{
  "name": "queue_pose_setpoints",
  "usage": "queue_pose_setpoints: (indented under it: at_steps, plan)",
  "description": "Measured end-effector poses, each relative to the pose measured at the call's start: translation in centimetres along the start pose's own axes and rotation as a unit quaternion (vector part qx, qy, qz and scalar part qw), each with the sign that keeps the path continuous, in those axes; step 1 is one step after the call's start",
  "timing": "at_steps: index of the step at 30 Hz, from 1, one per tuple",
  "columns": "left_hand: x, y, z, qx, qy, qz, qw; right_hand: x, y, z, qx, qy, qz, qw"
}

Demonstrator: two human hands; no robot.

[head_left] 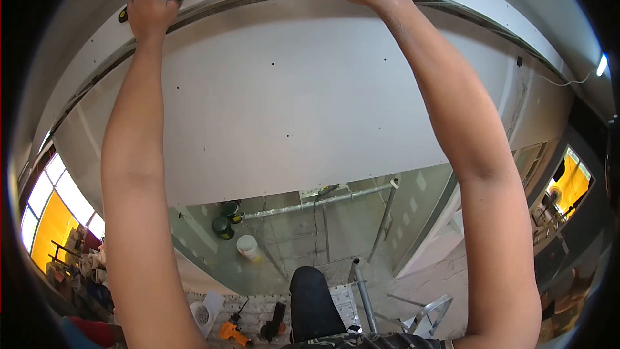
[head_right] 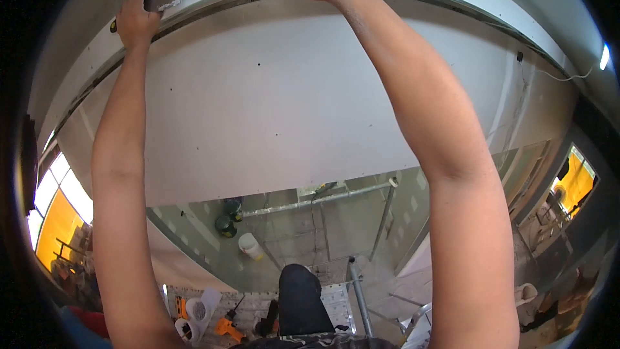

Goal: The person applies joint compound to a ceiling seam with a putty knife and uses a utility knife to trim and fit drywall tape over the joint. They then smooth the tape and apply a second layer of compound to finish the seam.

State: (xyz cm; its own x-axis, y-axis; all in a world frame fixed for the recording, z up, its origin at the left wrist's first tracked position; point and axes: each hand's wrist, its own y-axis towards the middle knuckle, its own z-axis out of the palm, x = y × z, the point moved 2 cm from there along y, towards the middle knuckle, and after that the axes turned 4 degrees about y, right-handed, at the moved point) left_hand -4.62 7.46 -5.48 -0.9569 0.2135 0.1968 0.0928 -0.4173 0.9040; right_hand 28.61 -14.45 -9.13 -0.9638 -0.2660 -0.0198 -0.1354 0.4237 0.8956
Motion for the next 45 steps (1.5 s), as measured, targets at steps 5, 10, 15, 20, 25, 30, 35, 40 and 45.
queue_pose_setpoints:
  at_steps: [5,10,15,20,25,30,35,40,45]
  plan:
    - [-0.1,0.2,-0.4,0.007,0.01,-0.009,1.0,0.3,0.0,-0.5,-0.022,0.047,0.018,0.998]
    - [-0.2,-0.2,-0.3,0.01,0.015,-0.023,1.0,0.2,0.8,0.8,-0.053,0.051,0.021,0.997]
    - [0.3,0.1,0.3,0.059,0.0,-0.051,0.997,0.5,-0.8,1.5,-0.061,0.034,-0.004,0.998]
    - [0.3,0.0,0.2,0.058,0.019,-0.022,0.998,0.9,-2.9,1.4,0.001,0.022,0.03,0.999]
    - [-0.1,0.0,-0.4,0.03,0.02,-0.012,0.999,-0.3,-4.0,0.6,-0.076,0.075,-0.013,0.994]
    - [-0.4,0.1,-0.7,0.02,-0.005,-0.019,1.0,-0.5,-1.3,0.8,-0.13,0.06,-0.064,0.988]
    - [-0.3,-0.1,-0.4,-0.017,-0.015,0.001,1.0,0.8,1.4,-0.6,-0.12,0.01,-0.031,0.992]
    - [-0.3,-0.1,-0.4,0.006,0.009,-0.022,1.0,1.0,2.4,-0.9,-0.136,0.005,-0.005,0.991]
    - [0.0,0.1,0.0,-0.018,-0.009,-0.003,1.0,0.6,2.3,0.1,-0.099,0.024,0.033,0.994]
